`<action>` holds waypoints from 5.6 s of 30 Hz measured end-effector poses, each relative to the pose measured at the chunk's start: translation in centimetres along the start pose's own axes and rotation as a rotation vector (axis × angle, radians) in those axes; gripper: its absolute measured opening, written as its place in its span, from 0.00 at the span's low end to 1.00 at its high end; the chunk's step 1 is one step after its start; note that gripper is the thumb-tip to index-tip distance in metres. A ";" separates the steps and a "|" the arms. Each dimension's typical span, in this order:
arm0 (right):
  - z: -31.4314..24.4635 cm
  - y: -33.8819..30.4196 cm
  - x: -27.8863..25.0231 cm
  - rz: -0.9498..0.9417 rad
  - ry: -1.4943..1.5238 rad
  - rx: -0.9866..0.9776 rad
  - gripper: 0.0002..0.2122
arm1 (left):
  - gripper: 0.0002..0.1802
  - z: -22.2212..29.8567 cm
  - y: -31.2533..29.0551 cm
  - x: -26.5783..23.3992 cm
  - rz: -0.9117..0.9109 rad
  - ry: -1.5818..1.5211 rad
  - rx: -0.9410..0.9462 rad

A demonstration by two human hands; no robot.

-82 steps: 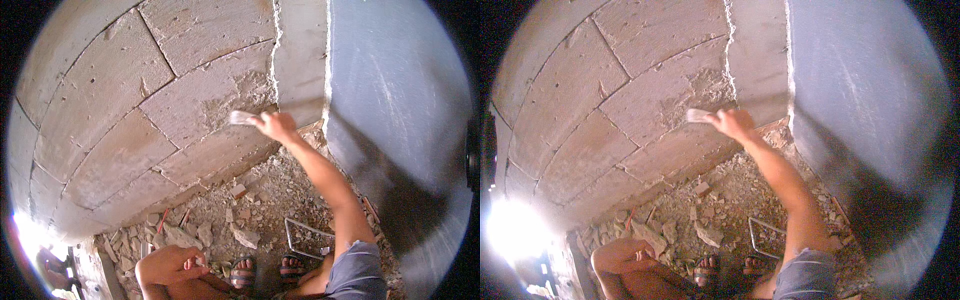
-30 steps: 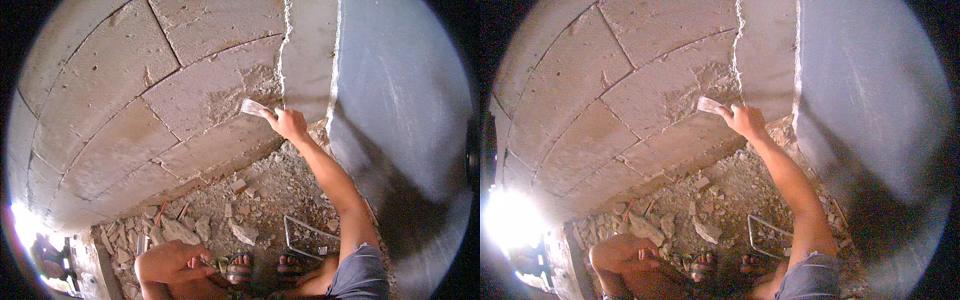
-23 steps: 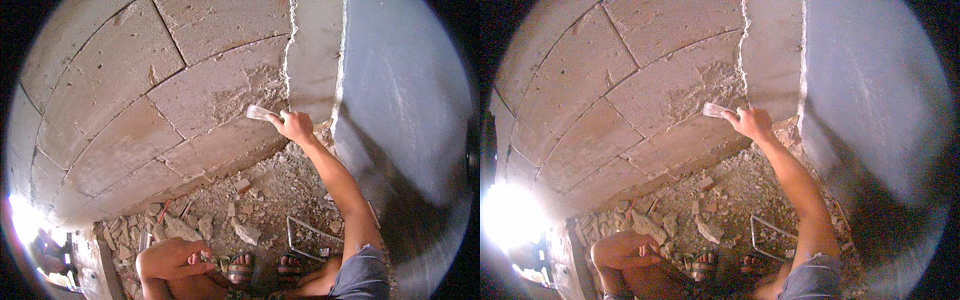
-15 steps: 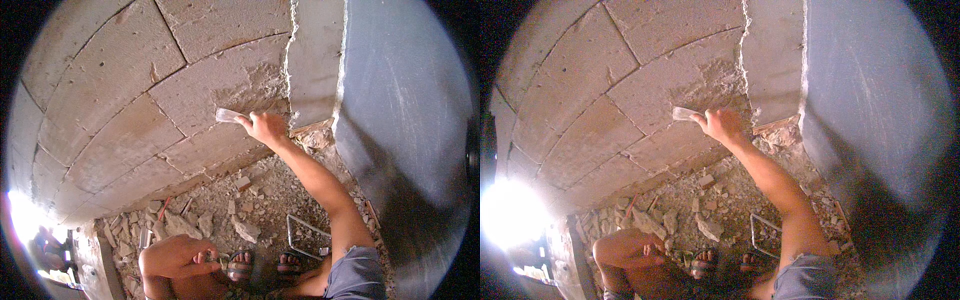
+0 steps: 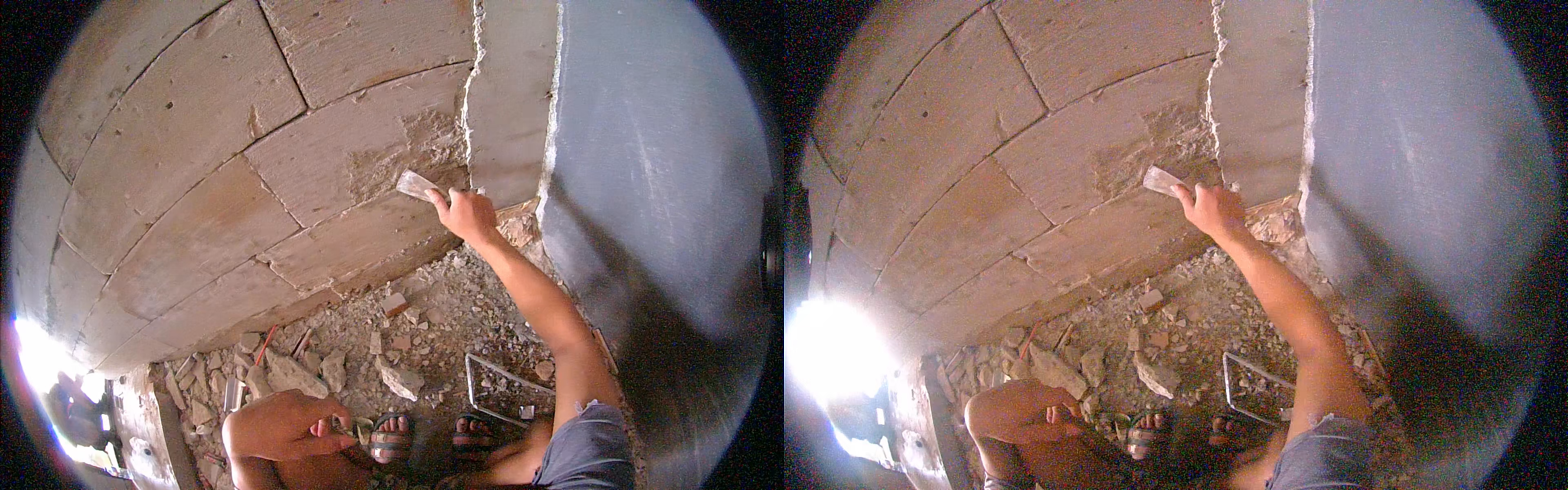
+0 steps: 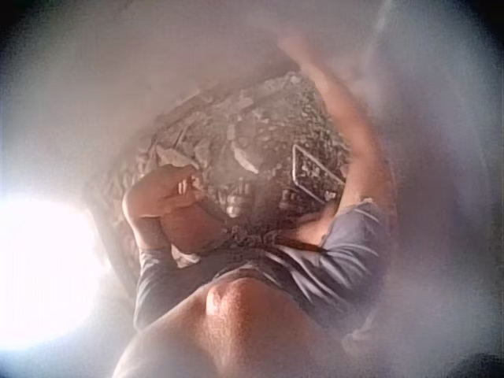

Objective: The person scrapes a concrete block wall using a putty knife and a chisel to remove debris.

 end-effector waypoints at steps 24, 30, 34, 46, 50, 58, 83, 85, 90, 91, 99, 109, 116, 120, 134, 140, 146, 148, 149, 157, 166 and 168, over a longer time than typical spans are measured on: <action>-0.2 -1.6 -8.7 0.348 0.372 -0.225 0.29 | 0.21 -2.9 -0.1 -1.0 0.029 -0.015 -0.114; 0.4 -1.5 -6.5 0.198 0.221 -0.184 0.26 | 0.21 -2.7 0.0 -0.5 -0.012 -0.037 -0.110; 2.7 -1.6 -9.6 0.320 0.336 0.077 0.26 | 0.21 -2.3 0.0 -1.4 0.036 0.037 -0.103; 2.1 -1.4 -8.3 0.265 0.368 0.067 0.27 | 0.18 -1.9 -0.4 -1.3 0.052 0.012 -0.073; 3.4 -3.1 -9.2 0.545 0.473 0.111 0.27 | 0.18 -1.6 -0.4 -1.4 0.069 -0.004 -0.035; 0.8 -0.9 -8.8 0.425 0.274 -0.172 0.23 | 0.20 -2.2 -0.3 -0.9 0.025 0.006 -0.124; 3.4 -0.8 -7.8 0.228 0.294 -0.016 0.29 | 0.18 -2.0 -0.1 -1.1 0.041 -0.019 -0.090; 3.2 -0.4 -9.9 0.259 0.340 0.018 0.30 | 0.18 -2.0 -0.2 -1.1 0.047 -0.013 -0.087; 2.4 -1.7 -9.2 0.420 0.355 0.031 0.29 | 0.18 -1.8 0.0 -1.2 0.042 0.000 -0.067; 1.1 -1.1 -6.6 0.168 0.130 -0.002 0.27 | 0.18 -1.9 0.1 -1.1 0.026 -0.020 -0.082; 3.9 -1.1 -10.2 0.352 0.363 0.077 0.24 | 0.17 -2.0 -0.1 -1.0 0.033 -0.028 -0.090; 0.8 -0.2 -9.8 0.229 0.298 -0.032 0.24 | 0.18 -1.2 -0.4 -1.2 0.063 -0.015 -0.067; 2.3 -1.5 -8.5 0.455 0.365 0.007 0.28 | 0.18 -1.5 0.0 -0.9 0.059 -0.016 -0.054; 1.7 -1.2 -5.1 0.193 0.262 0.031 0.28 | 0.18 -1.2 -0.2 -1.3 0.086 -0.008 -0.043; -1.3 -0.1 -8.1 0.187 0.245 -0.067 0.24 | 0.22 -2.8 -0.5 -0.2 0.014 0.009 -0.178; 0.0 -0.5 -13.9 0.535 0.498 0.007 0.25 | 0.20 -3.0 -0.3 0.2 -0.003 -0.064 -0.136; 0.5 -1.7 -4.7 0.191 0.210 -0.069 0.28 | 0.20 -1.7 -0.1 -0.8 0.032 -0.025 -0.056; -0.7 -1.2 -7.4 0.117 0.243 -0.053 0.25 | 0.19 -1.6 -0.5 -1.2 0.062 0.014 -0.076; -0.5 -0.7 -8.2 0.146 0.268 -0.037 0.25 | 0.19 -1.5 -0.5 -1.1 0.074 0.045 -0.091; -0.7 -1.9 -5.5 0.336 0.272 -0.223 0.27 | 0.19 -1.8 0.0 -1.0 0.042 -0.003 -0.073; -2.3 -0.4 -15.6 0.520 0.553 -0.099 0.24 | 0.19 -2.9 -0.3 -0.6 0.047 -0.045 -0.074; -1.9 -1.1 -12.9 0.526 0.384 -0.206 0.25 | 0.19 -2.6 -0.2 -0.6 0.033 -0.029 -0.059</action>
Point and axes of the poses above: each hand's wrist, its own y-axis towards the middle knuckle, its own x-axis out of the palm, z = x × y, the point moved 10 cm from there along y, towards the middle knuckle, and after that the axes turned 13 degrees about -x, right-handed, at the moved point
